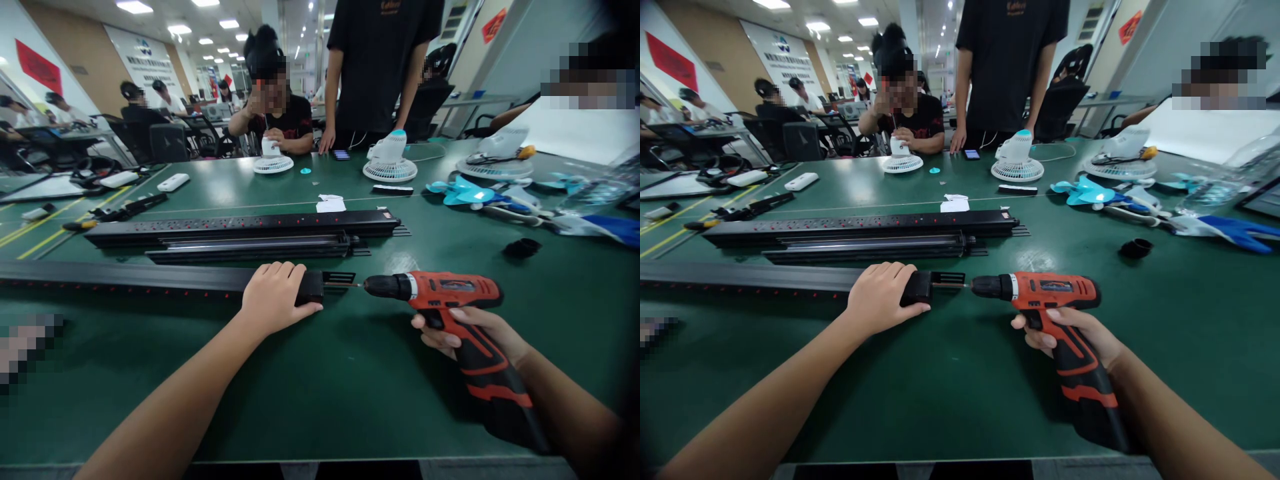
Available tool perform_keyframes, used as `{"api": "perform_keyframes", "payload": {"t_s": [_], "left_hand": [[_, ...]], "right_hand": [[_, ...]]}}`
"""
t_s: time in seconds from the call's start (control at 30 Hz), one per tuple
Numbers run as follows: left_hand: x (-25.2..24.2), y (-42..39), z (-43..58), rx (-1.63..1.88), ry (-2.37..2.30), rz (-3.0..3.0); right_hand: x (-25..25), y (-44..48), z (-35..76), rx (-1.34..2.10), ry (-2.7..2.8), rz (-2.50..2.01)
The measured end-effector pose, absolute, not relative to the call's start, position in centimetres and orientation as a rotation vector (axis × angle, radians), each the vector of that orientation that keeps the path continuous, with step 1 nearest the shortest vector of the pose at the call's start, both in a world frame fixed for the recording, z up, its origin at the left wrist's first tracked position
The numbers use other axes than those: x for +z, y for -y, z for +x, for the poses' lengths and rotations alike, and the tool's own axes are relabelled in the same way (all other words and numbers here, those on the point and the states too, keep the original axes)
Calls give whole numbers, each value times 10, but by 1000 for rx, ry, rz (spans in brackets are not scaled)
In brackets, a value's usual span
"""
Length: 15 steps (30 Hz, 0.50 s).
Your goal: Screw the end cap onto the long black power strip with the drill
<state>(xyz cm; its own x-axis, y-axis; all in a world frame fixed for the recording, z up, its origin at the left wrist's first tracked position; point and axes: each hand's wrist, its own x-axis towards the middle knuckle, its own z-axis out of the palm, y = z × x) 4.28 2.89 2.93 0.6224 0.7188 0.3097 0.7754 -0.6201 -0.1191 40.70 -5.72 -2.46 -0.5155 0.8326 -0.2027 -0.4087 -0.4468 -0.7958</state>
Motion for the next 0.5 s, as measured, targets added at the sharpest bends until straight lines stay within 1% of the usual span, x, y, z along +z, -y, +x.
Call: {"api": "perform_keyframes", "payload": {"t_s": [0.5], "left_hand": [[27, -30, 42, -373, 1215, -2599]], "right_hand": [[-19, 57, 404, 2074, 891, -697]]}}
